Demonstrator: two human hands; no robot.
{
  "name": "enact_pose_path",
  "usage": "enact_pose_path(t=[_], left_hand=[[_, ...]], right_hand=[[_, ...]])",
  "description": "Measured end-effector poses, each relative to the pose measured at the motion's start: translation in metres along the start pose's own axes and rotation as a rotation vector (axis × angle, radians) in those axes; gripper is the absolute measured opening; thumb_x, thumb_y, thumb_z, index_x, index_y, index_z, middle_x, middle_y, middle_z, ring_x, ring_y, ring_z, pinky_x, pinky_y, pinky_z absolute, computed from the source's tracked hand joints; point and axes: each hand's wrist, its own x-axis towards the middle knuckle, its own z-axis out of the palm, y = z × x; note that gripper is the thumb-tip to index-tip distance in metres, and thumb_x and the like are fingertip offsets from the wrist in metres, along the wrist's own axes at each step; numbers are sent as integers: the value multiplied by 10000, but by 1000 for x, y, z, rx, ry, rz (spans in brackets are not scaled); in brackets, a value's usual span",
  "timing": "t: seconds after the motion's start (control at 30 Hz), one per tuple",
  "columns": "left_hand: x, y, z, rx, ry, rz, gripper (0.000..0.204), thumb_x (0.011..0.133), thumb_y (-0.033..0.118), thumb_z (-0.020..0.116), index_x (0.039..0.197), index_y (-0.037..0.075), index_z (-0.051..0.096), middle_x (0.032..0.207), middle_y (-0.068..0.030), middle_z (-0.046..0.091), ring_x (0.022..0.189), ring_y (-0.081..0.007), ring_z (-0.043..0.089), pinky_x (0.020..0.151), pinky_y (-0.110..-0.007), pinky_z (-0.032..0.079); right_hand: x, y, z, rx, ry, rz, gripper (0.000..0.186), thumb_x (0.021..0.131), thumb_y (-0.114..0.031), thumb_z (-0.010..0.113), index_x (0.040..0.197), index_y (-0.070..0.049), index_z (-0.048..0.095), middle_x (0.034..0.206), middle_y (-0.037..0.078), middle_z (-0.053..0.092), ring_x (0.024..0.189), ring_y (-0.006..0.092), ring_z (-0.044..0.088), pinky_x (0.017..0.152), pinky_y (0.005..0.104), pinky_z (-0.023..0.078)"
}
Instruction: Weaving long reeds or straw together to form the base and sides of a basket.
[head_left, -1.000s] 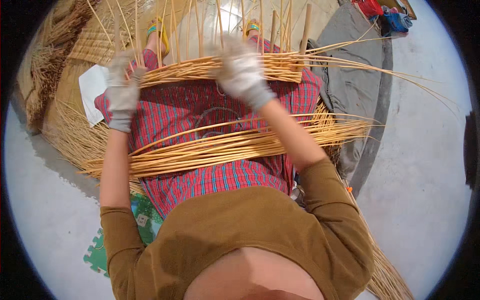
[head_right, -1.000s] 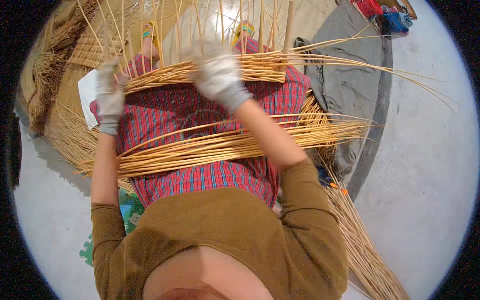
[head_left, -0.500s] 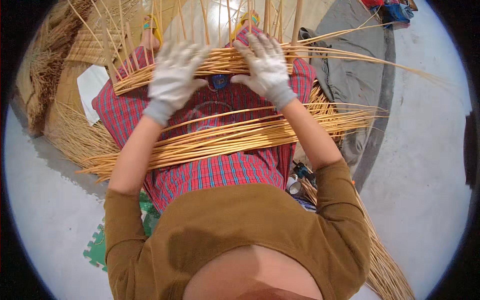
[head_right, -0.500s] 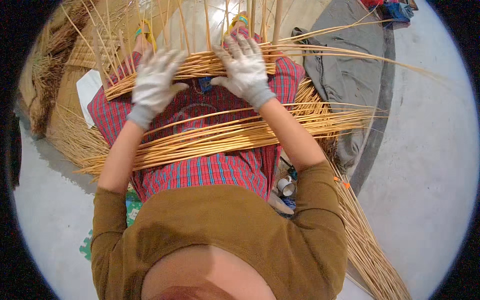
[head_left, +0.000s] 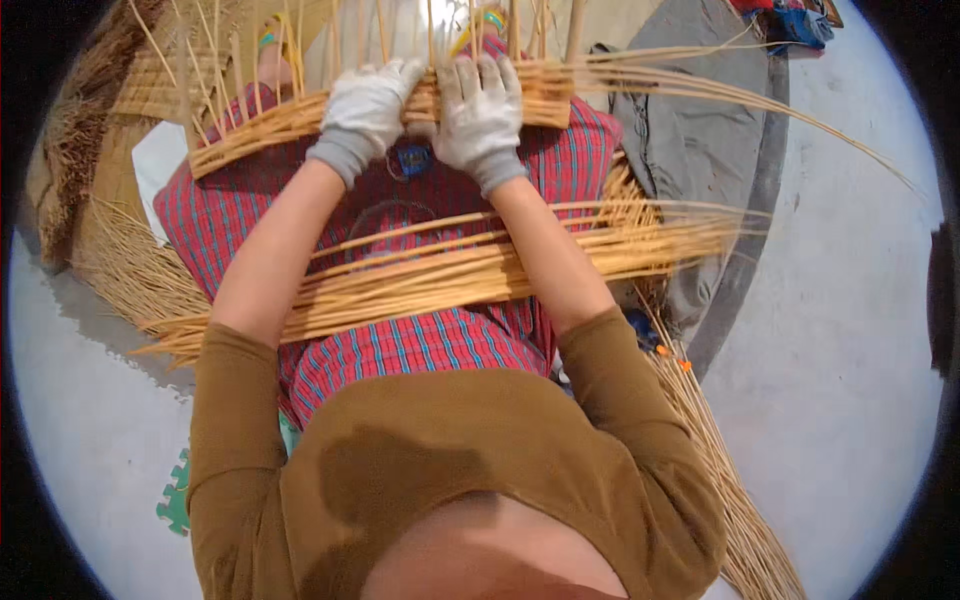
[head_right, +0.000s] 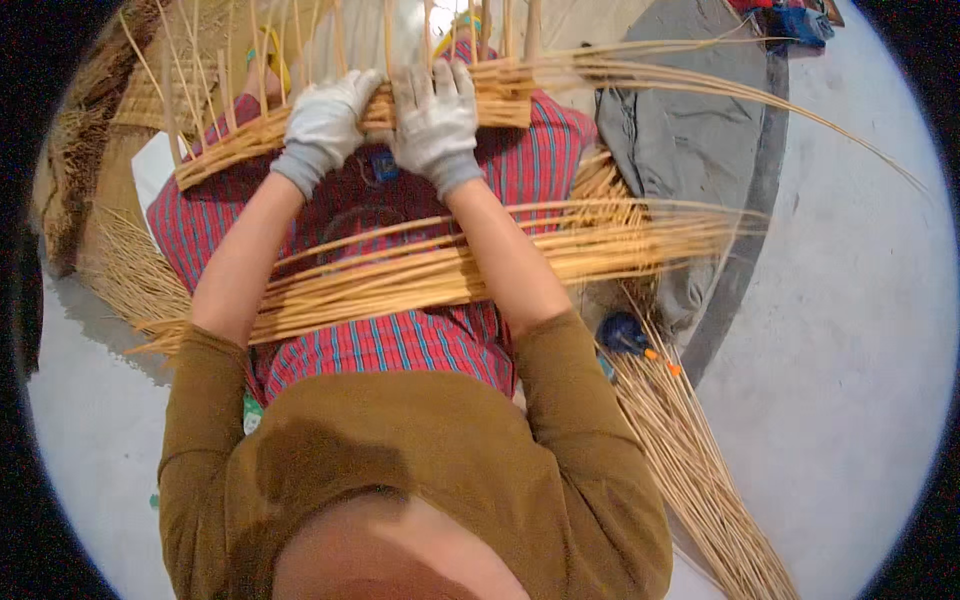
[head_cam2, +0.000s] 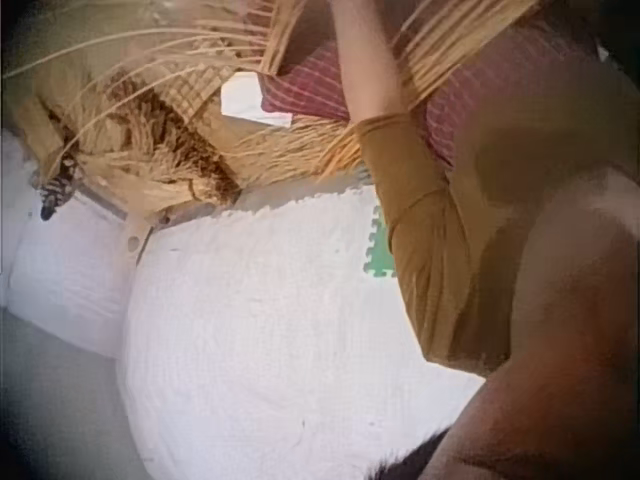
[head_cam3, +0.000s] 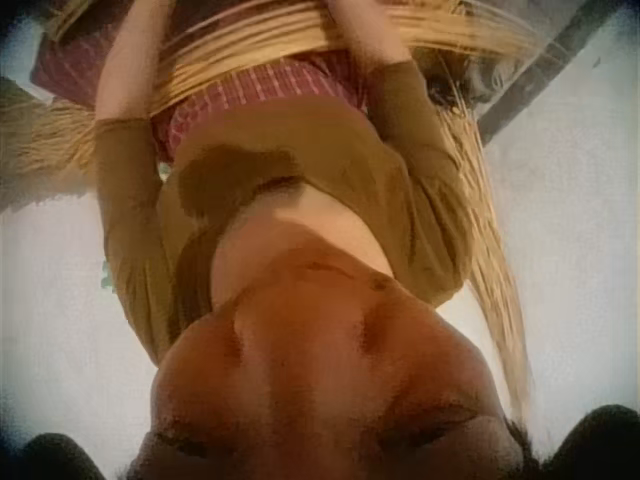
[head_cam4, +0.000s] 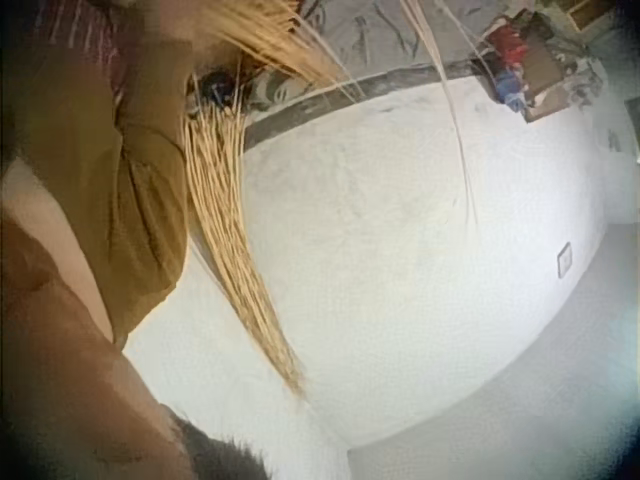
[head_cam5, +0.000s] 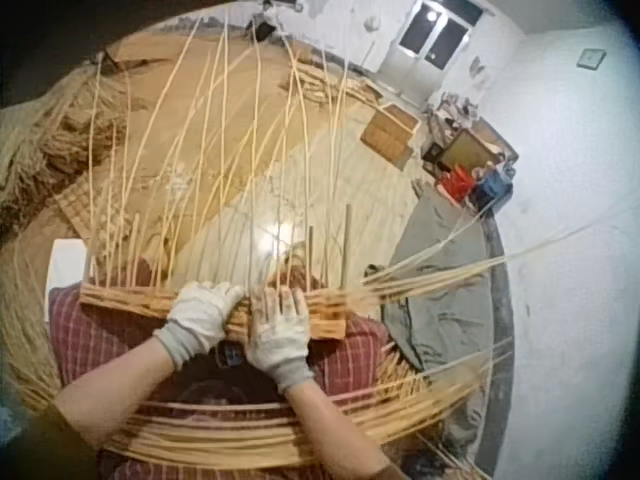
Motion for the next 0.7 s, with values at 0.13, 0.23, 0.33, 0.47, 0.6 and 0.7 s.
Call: enact_pose_path(t=[0.13, 0.23, 0.33, 0.47, 0.6, 0.7], left_hand=[[-5, 5, -12, -58, -34, -12, 751, 730, 243, 800, 1392, 148, 458, 1322, -112, 556, 1171, -302, 582, 937, -396, 488], [-31, -8, -47, -113, 83, 53, 953, 640, 302, 878, 1471, 201, 424, 1512, -139, 396, 1329, -330, 471, 1068, -440, 405], [-75, -64, -83, 75, 184, -170, 798, 720, 387, 831, 1420, 191, 501, 1377, -179, 515, 1253, -363, 508, 1066, -482, 380], [-127, -122, -65, -107, -129, -151, 708, 827, 465, 719, 1414, 145, 488, 1224, -173, 598, 1126, -379, 580, 991, -448, 444], [-129, -115, -46, 46, -108, -275, 578, 881, 401, 671, 1368, 134, 511, 1166, -161, 621, 1088, -357, 598, 928, -448, 470], [-131, -104, -41, 8, -68, -319, 506, 879, 357, 676, 1310, 123, 550, 1131, -138, 634, 1075, -337, 607, 905, -451, 473]], right_hand=[[-6, 4, 0, 55, 55, -5, 889, 738, -674, 655, 1382, -77, 517, 1289, 134, 565, 1263, 343, 470, 1157, 541, 241], [-4, 23, -12, 172, 6, -5, 907, 725, -682, 679, 1422, -135, 486, 1350, 137, 542, 1309, 361, 443, 1152, 540, 256], [-3, 97, -62, 194, -104, 40, 997, 654, -701, 735, 1477, -231, 426, 1469, 141, 458, 1388, 361, 379, 1173, 547, 211], [-8, 120, -53, -268, -302, -65, 1107, 600, -756, 731, 1506, -229, 377, 1506, 96, 433, 1414, 331, 362, 1194, 520, 151], [0, 112, -39, -302, -303, -2, 1074, 576, -809, 711, 1400, -157, 489, 1363, 77, 551, 1323, 314, 455, 1147, 496, 240], [-4, 103, -48, -279, -504, 93, 1019, 551, -820, 715, 1307, -157, 544, 1246, 70, 595, 1242, 302, 502, 1071, 480, 321]])
